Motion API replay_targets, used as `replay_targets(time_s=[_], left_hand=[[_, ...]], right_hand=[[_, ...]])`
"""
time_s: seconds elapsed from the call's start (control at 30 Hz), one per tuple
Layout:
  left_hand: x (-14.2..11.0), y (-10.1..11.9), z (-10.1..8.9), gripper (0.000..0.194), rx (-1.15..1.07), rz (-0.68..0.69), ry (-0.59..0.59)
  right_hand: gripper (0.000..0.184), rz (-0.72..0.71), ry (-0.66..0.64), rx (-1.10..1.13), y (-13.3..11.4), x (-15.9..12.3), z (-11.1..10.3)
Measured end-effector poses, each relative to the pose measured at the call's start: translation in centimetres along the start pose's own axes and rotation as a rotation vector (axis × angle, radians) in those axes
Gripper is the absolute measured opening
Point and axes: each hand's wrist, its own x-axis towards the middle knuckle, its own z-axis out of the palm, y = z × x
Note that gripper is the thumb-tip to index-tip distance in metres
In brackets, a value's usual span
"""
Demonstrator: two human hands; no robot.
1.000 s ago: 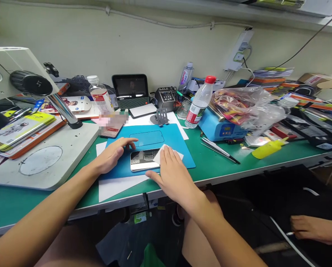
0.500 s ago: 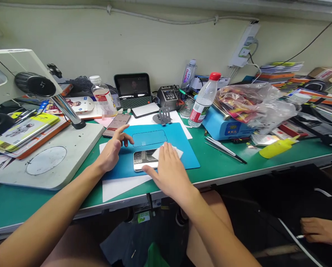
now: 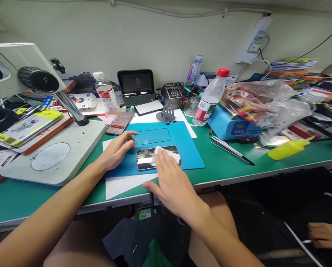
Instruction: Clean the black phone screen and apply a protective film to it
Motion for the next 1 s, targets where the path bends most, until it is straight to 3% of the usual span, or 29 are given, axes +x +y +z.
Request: replay_targets(time_s=[0.07,0.17,0.27,0.37,0.53,0.63,0.73,0.87,1.0], left_hand=[[0.1,0.0,0.0,0.038,-0.001,-0.011,0.031],[0.1,-0.1,0.1,0.038,-0.027,-0.021,0.050],[-0.1,-0.4,0.2,0.036,-0.059,-0.023,0.051],[-0.3,-0.4,0.1,0.036,-0.080,-0.022,0.068],[-0.2,-0.1,-0.1,0.029,-0.040,-0.035,0.046],[0.0,-0.2,-0.2,0.017,-0.034,-0.013,0.035],[0.1,-0.4,-0.1,0.010,-0.061,0.000,0.045],[-0.1,-0.5,0.0,0.009,-0.080,-0.026,0.054],[-0.4,-0.4,0.0,0.010,-0.098,-0.044,0.058]], right_hand=[[0.090,0.066,0.016,-0.024,0.7,0.4,-0.1],[0.101,0.118,0.010,0.008,-0.9,2.5,0.6],[0.104,0.047,0.018,0.084,-3.7,4.3,1.5],[0.100,-0.060,0.017,0.108,-5.1,3.6,1.8],[0.087,-0.059,-0.035,0.034,-1.9,-0.5,0.4],[0.086,0.026,-0.013,0.002,-0.1,-0.6,-0.2],[0.095,0.089,0.000,0.023,-0.9,1.8,0.3],[0.105,0.036,0.016,0.096,-3.8,4.7,1.6],[0.098,-0.055,0.042,0.092,-4.3,2.9,1.7]])
